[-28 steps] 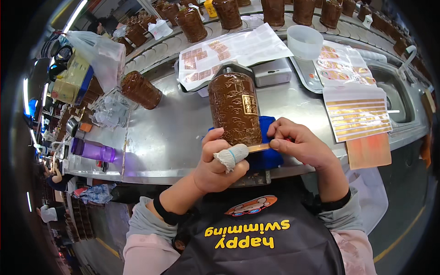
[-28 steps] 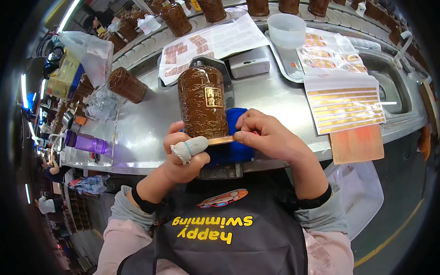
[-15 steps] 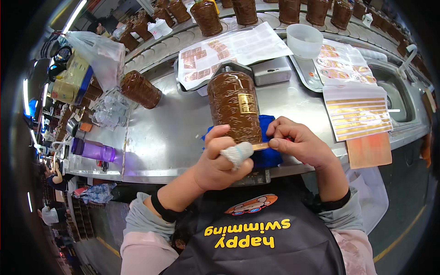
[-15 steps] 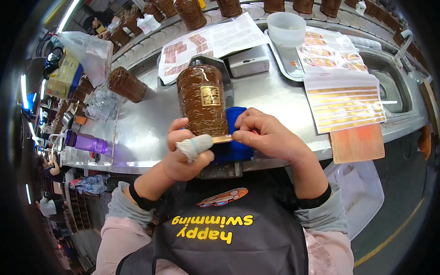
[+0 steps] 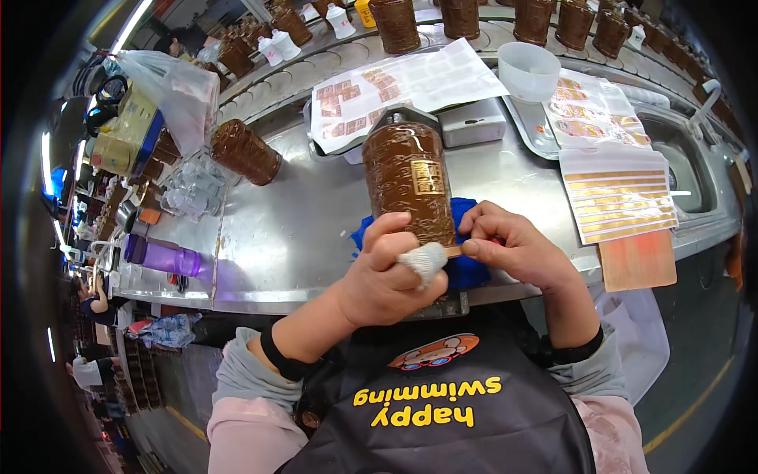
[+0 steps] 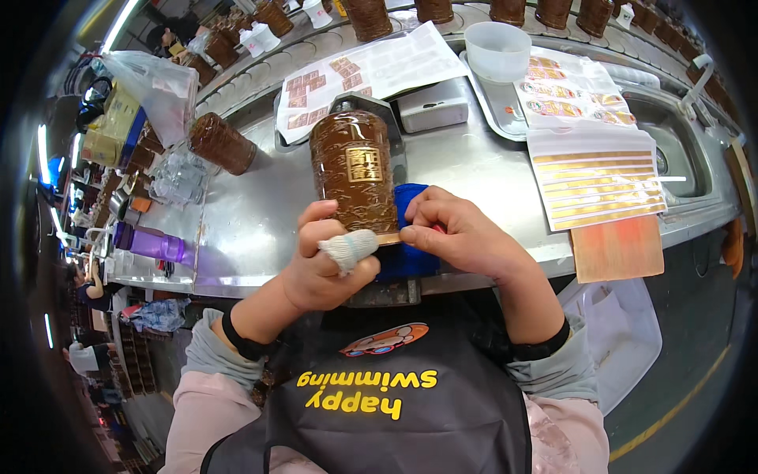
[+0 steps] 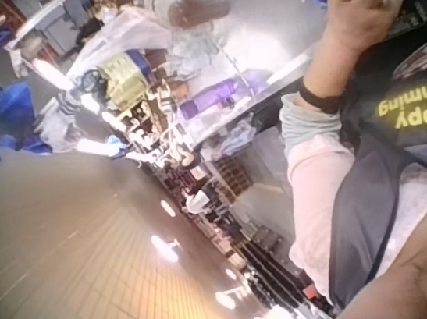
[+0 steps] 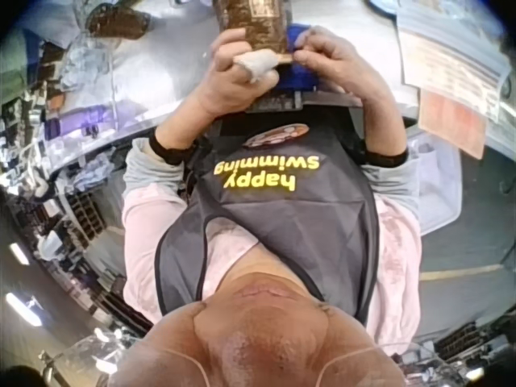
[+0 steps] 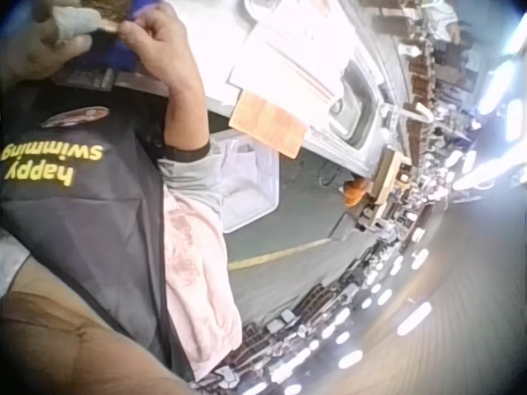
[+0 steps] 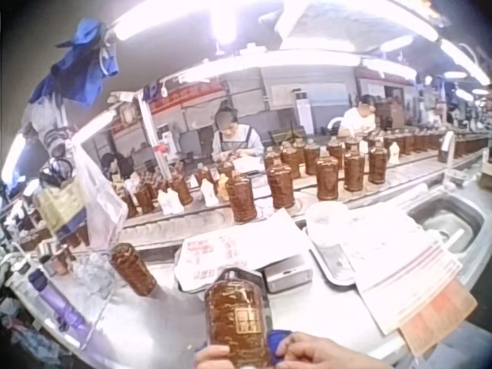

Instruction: Apply decorative labels and gold trim to dark brown glass bottles at a factory workstation.

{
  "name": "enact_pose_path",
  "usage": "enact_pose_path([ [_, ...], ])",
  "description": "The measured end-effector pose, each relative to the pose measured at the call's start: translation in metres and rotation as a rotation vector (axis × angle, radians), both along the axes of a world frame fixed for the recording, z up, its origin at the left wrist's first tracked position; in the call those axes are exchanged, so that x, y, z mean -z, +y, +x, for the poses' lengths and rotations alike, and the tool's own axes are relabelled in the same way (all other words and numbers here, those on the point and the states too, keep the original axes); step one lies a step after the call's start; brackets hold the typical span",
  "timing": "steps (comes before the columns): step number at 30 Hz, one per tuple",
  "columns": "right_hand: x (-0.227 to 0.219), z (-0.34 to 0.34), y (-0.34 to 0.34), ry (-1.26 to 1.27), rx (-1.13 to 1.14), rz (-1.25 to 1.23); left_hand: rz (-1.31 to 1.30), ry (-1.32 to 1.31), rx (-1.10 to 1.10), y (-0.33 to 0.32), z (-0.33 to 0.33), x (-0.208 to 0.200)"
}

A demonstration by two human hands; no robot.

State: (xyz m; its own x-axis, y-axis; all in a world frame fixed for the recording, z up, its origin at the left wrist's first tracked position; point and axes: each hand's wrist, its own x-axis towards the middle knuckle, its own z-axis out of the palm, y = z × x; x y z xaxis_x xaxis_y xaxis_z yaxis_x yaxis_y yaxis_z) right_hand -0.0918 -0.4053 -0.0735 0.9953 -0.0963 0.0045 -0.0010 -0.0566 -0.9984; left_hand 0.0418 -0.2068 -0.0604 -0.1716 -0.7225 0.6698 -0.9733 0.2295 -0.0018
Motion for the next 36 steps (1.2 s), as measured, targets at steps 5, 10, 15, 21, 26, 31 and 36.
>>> enact_pose_path([
  [5, -0.004, 0.004, 0.006, -0.028, 0.004, -0.041, -0.080, 0.079, -0.060, 0.009, -0.001, 0.008],
  [10, 0.005, 0.004, 0.003, -0.039, -0.011, -0.012, -0.003, -0.040, -0.031, 0.005, -0.003, -0.005],
  [15, 0.002, 0.004, 0.005, -0.046, 0.008, -0.009, 0.024, -0.099, 0.042, -0.005, -0.003, -0.008],
  [21, 0.003, 0.004, 0.004, -0.057, -0.016, -0.047, -0.047, 0.092, -0.074, 0.009, -0.003, 0.011],
  [26, 0.007, 0.006, 0.005, -0.070, 0.005, -0.049, -0.001, -0.098, -0.021, 0.000, -0.005, -0.009],
  [31, 0.006, 0.003, 0.004, -0.061, 0.023, -0.015, -0.035, 0.061, -0.080, 0.003, -0.005, 0.003],
  [36, 0.006, 0.002, 0.004, -0.065, 0.054, -0.075, -0.071, 0.002, -0.093, 0.009, -0.006, 0.008],
])
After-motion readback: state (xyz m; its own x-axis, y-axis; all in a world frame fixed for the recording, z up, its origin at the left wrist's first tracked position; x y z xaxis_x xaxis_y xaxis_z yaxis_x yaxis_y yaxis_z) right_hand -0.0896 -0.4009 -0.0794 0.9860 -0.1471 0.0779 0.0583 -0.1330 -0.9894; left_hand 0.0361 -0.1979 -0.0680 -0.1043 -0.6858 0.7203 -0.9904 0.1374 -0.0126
